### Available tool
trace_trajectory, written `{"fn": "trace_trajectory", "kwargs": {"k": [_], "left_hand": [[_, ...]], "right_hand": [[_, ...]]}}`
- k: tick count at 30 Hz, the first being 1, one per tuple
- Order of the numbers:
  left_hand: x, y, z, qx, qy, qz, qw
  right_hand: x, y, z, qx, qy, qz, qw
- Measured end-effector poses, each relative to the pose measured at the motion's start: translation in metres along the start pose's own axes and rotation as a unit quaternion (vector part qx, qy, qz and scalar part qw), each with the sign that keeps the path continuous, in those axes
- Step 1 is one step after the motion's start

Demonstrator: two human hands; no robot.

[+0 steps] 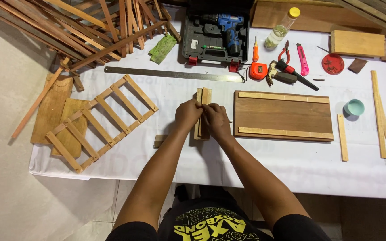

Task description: The person assembles a small wooden frame on a workbench, fitting thin wooden slats into the grooves of a rectangular wooden panel and pressing them into place by hand. They then use a tape measure to measure the assembled panel and handle a hammer and pliers while working on the frame.

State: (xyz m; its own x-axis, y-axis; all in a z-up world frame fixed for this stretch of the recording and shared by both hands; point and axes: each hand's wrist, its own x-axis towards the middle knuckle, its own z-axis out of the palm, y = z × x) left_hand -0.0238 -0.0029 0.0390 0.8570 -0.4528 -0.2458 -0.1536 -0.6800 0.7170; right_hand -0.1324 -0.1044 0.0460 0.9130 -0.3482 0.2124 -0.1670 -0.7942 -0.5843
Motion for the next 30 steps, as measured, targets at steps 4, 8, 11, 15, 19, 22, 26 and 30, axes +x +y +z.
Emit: {"fn": "trace_trajectory", "kwargs": {"k": [4, 8, 11, 15, 19, 22, 26, 30], "left_hand": [[0.0, -0.011, 0.005, 0.015, 0.002, 0.023, 1.0], [-0.002, -0.012, 0.009, 0.029, 0.028, 0.037, 0.998], [-0.001, -0.01, 0.007, 0.038, 0.019, 0.034, 0.999], [-0.002, -0.016, 0.012, 0.038, 0.018, 0.059, 0.997], [-0.004, -0.014, 0.01, 0.028, 0.018, 0.054, 0.998], [0.0, -0.017, 0.013, 0.035, 0.013, 0.068, 0.997], [-0.007, -0.014, 0.003, 0.029, 0.009, 0.042, 0.999], [-0.033, -0.019, -0.031, 0.02, -0.001, 0.027, 0.999]], "right_hand": [[0.001, -0.006, 0.003, -0.025, -0.015, 0.0, 1.0], [-0.002, -0.012, -0.002, -0.046, -0.021, -0.011, 0.999], [-0.004, -0.009, 0.001, -0.052, -0.013, -0.023, 0.998], [-0.006, -0.002, 0.011, -0.063, -0.007, -0.019, 0.998], [-0.008, -0.007, 0.008, -0.066, -0.003, -0.02, 0.998], [-0.006, -0.009, 0.008, -0.067, -0.009, -0.004, 0.998], [-0.008, -0.008, 0.008, -0.093, 0.002, -0.025, 0.995], [-0.011, -0.04, 0.004, -0.156, 0.004, -0.079, 0.985]]}}
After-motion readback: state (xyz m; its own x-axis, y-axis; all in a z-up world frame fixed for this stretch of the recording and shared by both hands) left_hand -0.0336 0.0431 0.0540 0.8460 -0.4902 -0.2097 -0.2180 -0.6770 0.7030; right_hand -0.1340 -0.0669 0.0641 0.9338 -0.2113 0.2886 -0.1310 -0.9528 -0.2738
